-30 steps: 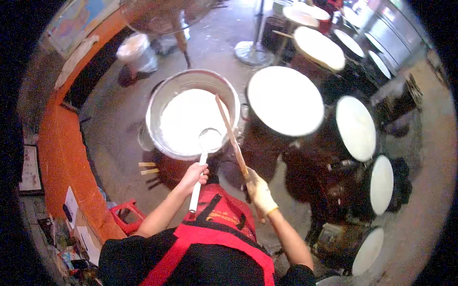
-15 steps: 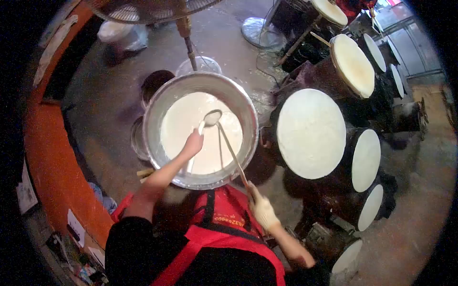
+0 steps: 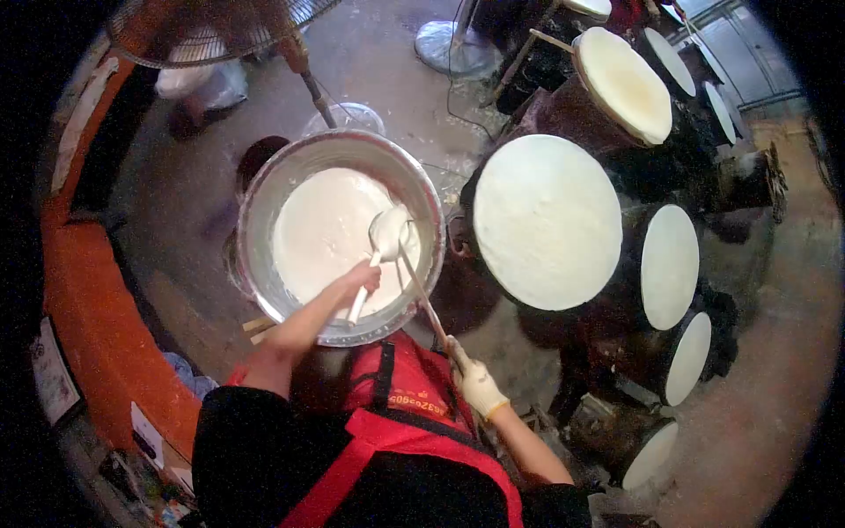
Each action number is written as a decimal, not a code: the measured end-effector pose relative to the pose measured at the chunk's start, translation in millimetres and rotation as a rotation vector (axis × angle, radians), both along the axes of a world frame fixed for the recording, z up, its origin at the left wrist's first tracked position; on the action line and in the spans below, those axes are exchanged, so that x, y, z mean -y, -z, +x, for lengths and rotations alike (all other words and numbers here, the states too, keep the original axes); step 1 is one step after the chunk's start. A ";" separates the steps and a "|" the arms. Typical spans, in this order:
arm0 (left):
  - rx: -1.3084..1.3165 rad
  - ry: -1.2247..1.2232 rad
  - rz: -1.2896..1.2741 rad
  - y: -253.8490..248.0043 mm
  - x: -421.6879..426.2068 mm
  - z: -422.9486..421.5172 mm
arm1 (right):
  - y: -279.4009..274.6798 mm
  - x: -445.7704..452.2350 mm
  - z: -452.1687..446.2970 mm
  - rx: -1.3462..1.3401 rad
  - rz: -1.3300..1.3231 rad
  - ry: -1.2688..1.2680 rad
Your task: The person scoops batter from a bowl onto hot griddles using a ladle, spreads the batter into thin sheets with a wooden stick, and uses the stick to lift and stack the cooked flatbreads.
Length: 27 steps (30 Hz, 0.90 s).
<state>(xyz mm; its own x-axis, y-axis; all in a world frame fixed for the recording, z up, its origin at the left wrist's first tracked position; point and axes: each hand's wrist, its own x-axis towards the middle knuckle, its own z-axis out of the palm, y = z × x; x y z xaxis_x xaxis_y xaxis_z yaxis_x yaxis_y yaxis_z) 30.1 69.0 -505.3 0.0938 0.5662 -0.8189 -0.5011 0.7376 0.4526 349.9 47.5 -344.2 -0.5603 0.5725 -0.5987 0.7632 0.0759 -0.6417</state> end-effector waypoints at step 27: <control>0.301 -0.557 0.313 -413.6 82.4 -85.8 | -73.8 -34.9 -27.8 -0.369 1.223 -0.231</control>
